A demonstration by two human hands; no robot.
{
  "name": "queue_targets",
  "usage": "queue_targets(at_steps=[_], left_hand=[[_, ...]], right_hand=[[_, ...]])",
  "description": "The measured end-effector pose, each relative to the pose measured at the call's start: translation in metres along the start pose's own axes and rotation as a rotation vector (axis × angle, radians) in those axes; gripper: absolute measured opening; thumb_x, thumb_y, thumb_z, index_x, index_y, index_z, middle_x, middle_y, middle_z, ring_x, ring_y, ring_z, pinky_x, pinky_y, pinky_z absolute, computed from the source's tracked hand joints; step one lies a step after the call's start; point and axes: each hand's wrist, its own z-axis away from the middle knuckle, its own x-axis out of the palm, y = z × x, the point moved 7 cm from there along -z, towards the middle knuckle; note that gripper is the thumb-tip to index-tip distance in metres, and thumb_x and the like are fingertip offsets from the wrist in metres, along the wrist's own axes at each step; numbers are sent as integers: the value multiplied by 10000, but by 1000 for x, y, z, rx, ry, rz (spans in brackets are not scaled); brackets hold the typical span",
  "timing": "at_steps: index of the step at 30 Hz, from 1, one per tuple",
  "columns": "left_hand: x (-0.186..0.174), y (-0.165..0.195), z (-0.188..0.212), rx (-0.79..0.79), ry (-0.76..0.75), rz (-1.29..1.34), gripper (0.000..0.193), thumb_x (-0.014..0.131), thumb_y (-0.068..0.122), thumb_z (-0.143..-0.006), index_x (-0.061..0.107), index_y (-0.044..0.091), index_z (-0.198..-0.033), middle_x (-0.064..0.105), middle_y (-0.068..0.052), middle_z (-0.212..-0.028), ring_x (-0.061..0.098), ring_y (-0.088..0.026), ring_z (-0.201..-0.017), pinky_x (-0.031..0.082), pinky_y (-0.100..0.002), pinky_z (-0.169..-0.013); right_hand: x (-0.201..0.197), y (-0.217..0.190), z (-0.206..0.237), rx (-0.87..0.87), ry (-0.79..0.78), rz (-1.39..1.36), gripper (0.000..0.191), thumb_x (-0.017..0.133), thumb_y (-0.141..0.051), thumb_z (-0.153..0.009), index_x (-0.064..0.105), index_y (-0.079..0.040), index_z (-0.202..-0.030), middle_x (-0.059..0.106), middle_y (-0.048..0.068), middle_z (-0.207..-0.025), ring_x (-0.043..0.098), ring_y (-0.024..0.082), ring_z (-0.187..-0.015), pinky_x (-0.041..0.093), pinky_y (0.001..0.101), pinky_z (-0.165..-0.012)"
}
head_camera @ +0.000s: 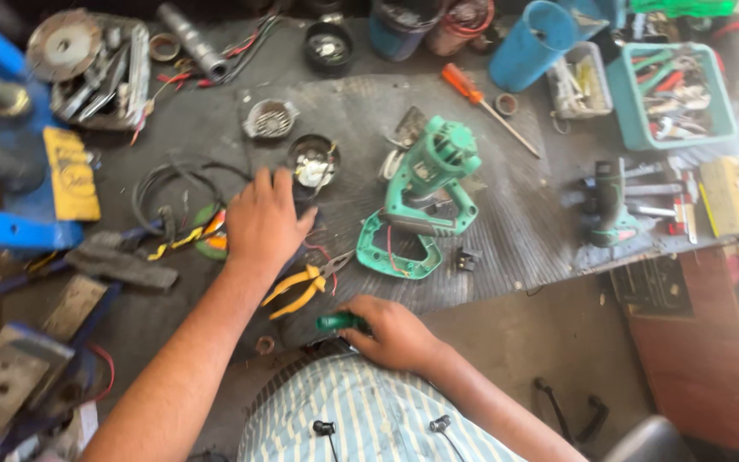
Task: The person disassembles a green electric saw on a workbench. They unscrew fasteners with a screwdriver, pry off the fan cover, tap parts with a hammer, separate the motor armature from the housing, and carry the base plate to a vise at the end of the bench to continue unscrewing it.
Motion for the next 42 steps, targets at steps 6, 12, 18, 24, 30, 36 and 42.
queue_targets(at_steps=[6, 12, 18, 24, 30, 36, 42], left_hand=[[11, 3, 16, -9, 61, 61, 187, 774, 245, -967, 638, 132, -1026, 639, -54, -871, 660, -298, -744, 510, -445, -644], [-12, -31, 47, -95, 122, -222, 163, 755, 173, -979, 683, 162, -1125, 650, -57, -1036, 613, -296, -1035, 402, -492, -888], [0, -59, 47, -114, -77, -360, 181, 699, 154, -993, 673, 198, -1167, 614, -58, -1231, 529, -296, -1167, 357, -537, -1009], [-15, -21, 55, -88, -64, -134, 568, 664, 42, -853, 653, 186, -1403, 490, -209, -1587, 449, -425, -1389, 335, -619, -1068], [-4, 70, 66, 72, -152, 242, 304, 789, 241, -880, 655, 164, -1142, 653, -25, -1158, 596, -241, -1142, 392, -516, -994], [32, 85, 81, 168, -300, 96, 523, 818, 266, -661, 693, 130, -1150, 662, -118, -1112, 616, -324, -1028, 418, -503, -898], [37, 76, 91, 160, -219, 184, 472, 794, 159, -744, 646, 86, -1187, 665, -94, -1083, 632, -296, -1035, 478, -438, -940]], right_hand=[[-13, 21, 17, 66, -8, 49, 293, 719, -180, -888, 678, -70, -1157, 680, 136, -970, 685, 334, -890, 536, 433, -767], [-37, 36, 31, 42, 46, 48, 295, 716, -169, -887, 706, -106, -1176, 665, 117, -1024, 671, 330, -931, 541, 431, -793], [-41, 53, 29, 35, 118, 325, 384, 722, -121, -816, 733, -145, -1199, 634, 93, -1097, 616, 311, -1026, 482, 444, -919], [-47, 47, 32, -76, 362, 505, 412, 725, -109, -765, 735, -146, -1175, 644, 62, -1118, 615, 281, -1107, 436, 440, -1027], [-77, 70, 24, 248, 606, 592, 382, 800, -320, -816, 756, -63, -1095, 644, 106, -988, 601, 297, -978, 422, 446, -837], [-80, 92, 16, 352, 517, 626, 247, 793, -333, -806, 805, -132, -951, 648, 81, -893, 615, 284, -928, 421, 444, -786], [-86, 84, 25, 267, 573, 580, 144, 762, -241, -853, 787, -140, -952, 666, 59, -894, 628, 276, -917, 443, 429, -826]])
